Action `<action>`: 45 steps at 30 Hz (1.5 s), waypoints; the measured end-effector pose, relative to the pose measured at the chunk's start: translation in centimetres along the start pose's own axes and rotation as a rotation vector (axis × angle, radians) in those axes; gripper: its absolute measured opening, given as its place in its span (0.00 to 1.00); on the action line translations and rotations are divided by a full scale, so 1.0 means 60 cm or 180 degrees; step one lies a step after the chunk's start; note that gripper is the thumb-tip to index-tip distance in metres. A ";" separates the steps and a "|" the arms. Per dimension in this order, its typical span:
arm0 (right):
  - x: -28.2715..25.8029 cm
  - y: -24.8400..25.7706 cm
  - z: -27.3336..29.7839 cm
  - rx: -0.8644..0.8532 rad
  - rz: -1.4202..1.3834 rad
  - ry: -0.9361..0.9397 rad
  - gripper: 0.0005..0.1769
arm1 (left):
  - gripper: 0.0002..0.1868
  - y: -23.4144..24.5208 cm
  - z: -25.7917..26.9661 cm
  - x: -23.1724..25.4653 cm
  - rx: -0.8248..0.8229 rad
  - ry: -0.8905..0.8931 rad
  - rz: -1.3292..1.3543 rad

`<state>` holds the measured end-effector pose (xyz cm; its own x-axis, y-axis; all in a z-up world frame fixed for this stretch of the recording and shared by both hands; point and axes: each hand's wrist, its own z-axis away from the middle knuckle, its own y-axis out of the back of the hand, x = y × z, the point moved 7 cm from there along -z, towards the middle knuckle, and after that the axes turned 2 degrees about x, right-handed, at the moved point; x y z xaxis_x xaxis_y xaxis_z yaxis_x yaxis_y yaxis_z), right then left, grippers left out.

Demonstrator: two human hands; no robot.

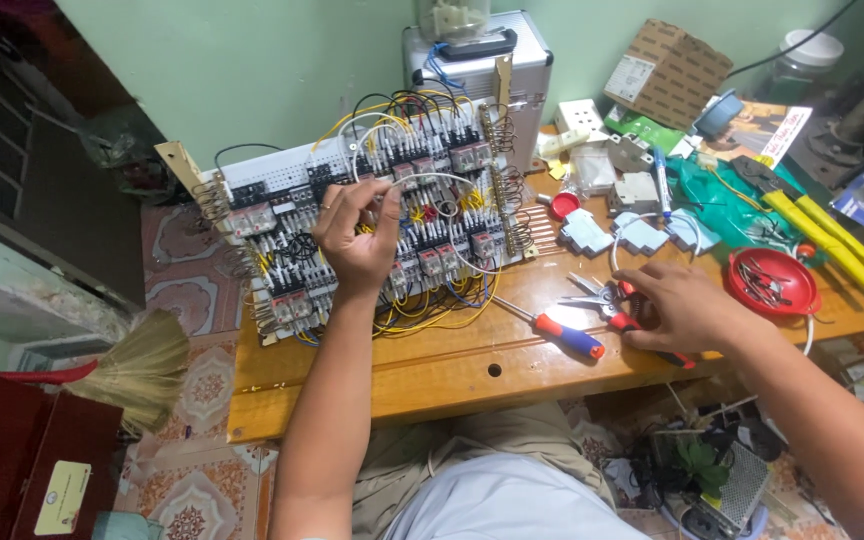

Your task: The person sits on the floor and works on a large electrical board with numerous wires. They use pliers to strip wire insulation and a screwdriver to tighten connections on the board. The person handles multiple wires, cutting and stripping them before connecting them to the terminals.

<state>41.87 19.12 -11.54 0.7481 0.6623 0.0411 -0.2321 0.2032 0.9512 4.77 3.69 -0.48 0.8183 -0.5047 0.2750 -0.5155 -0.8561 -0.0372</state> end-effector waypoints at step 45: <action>-0.392 0.269 -0.087 0.1802 -0.1578 0.1926 0.53 | 0.06 0.003 0.026 -0.016 0.0086 0.0237 -0.0123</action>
<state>17.30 10.59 1.28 0.1967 0.8865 -0.4189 0.4766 0.2869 0.8310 4.29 3.82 -2.28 0.8158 -0.4623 0.3474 -0.4759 -0.8780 -0.0507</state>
